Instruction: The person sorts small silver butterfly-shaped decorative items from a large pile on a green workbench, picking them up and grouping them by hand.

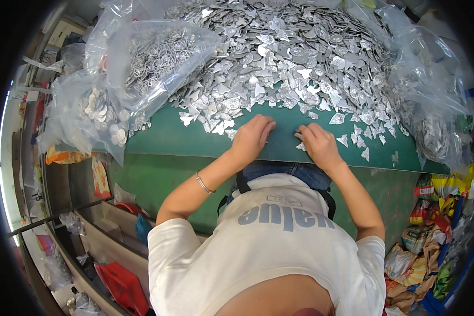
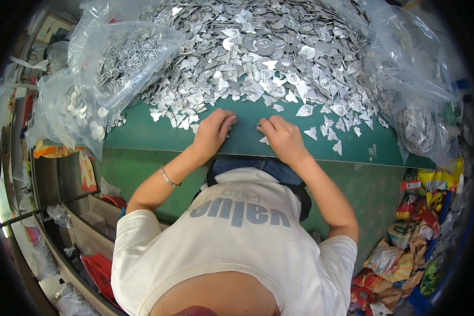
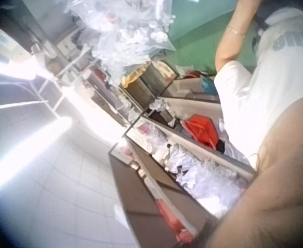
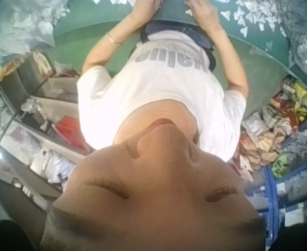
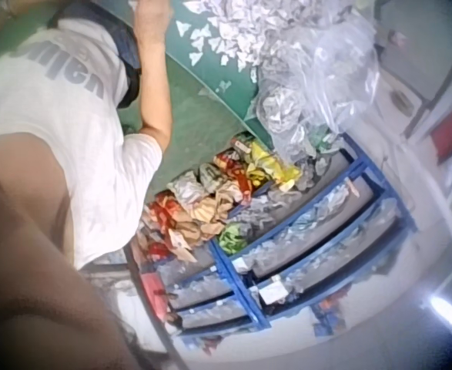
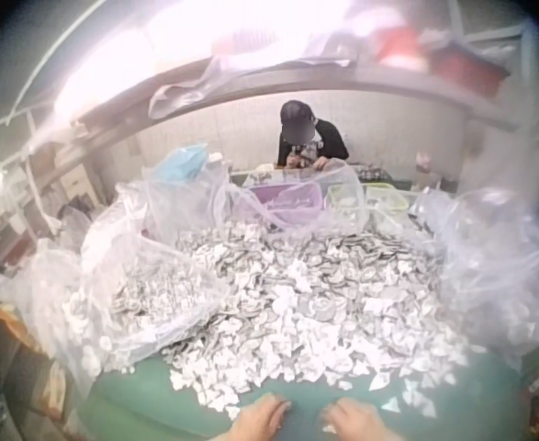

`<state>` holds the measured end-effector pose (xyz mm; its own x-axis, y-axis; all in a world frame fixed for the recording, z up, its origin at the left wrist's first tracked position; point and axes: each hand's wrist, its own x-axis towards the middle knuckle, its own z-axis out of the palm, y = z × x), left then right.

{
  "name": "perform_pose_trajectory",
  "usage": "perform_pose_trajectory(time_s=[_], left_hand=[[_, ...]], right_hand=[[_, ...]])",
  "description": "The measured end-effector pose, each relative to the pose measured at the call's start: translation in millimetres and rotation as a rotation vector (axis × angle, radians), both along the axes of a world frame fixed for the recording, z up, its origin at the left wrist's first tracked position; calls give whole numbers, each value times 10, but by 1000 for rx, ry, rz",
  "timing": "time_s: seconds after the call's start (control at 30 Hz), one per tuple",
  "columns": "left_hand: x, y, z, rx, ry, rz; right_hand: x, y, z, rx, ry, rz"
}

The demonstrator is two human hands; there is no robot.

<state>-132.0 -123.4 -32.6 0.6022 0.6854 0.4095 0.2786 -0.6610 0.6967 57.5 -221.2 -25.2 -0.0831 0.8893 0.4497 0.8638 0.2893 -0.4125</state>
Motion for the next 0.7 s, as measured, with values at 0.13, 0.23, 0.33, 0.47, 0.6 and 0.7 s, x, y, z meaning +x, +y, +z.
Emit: perform_pose_trajectory(time_s=[0.13, 0.23, 0.33, 0.47, 0.6, 0.7], left_hand=[[168, 191, -21, -182, -199, 134], [256, 420, 27, -684, -405, 147], [374, 627, 292, -1364, -596, 162], [442, 823, 229, -1631, -708, 146], [303, 985, 342, -1697, -558, 46], [531, 1441, 668, -1525, -747, 315]], right_hand=[[111, 187, -40, 76, 392, -130], [215, 315, 81, -86, 935, -300], [352, 487, 178, -256, 1666, -227], [439, 684, 79, -703, 2230, -81], [275, 997, 463, -1045, 2190, -197], [382, 1562, 568, -1122, 2201, -5]])
